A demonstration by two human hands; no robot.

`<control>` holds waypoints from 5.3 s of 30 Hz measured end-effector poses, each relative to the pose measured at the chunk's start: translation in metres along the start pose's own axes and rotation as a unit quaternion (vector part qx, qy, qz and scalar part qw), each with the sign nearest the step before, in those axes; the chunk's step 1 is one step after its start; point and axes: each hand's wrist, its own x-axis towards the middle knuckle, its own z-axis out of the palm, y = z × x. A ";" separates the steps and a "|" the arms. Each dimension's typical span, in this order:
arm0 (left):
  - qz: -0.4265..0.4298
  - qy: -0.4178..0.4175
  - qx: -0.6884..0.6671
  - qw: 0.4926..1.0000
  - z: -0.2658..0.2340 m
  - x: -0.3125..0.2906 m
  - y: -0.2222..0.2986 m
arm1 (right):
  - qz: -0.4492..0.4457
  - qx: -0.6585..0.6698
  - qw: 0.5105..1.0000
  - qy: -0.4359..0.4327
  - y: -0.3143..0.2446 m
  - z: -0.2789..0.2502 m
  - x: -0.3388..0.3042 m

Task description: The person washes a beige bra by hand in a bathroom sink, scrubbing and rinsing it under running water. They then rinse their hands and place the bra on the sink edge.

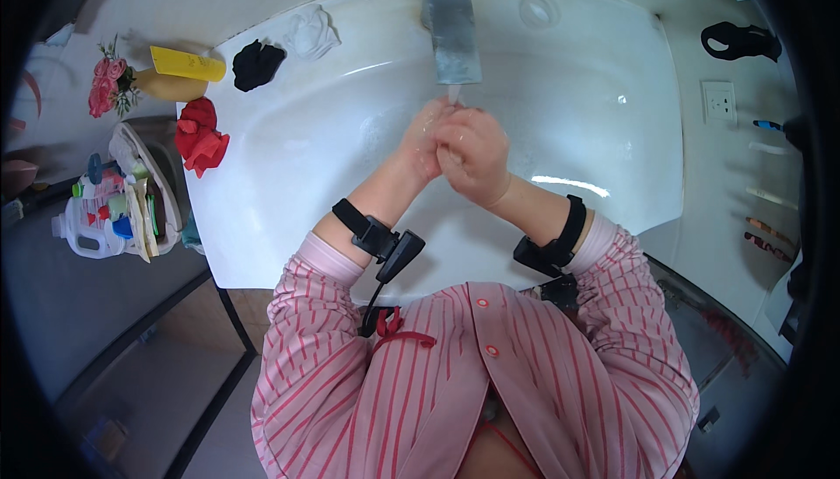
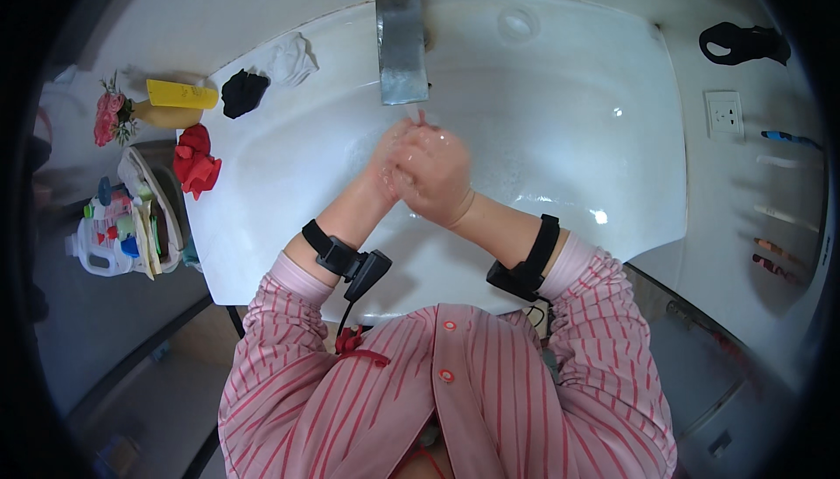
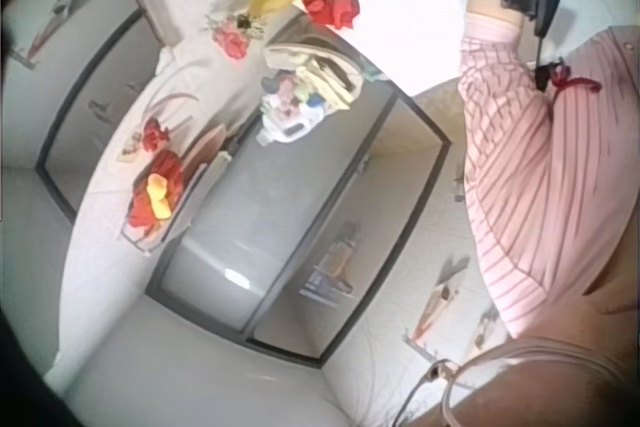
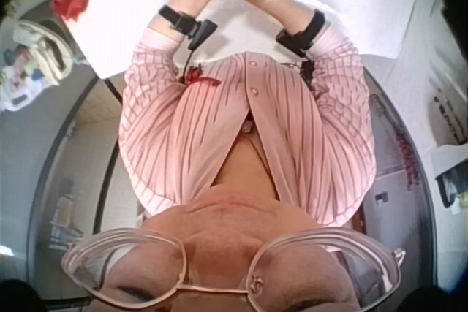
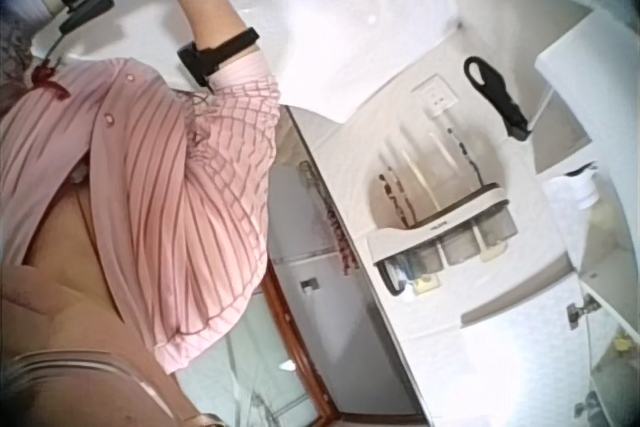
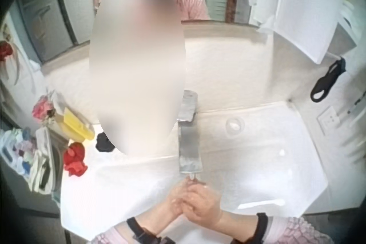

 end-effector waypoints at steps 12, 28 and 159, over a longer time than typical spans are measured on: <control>-0.014 0.064 -0.022 0.998 -0.004 -0.002 0.007 | 0.255 0.095 0.962 -0.022 0.022 0.017 0.005; 0.375 0.132 0.630 0.667 -0.019 -0.007 -0.006 | 0.665 0.515 0.539 0.051 0.075 0.013 -0.013; -0.172 0.045 0.187 0.966 0.043 -0.019 0.035 | -0.279 0.009 0.943 -0.179 -0.015 -0.006 0.011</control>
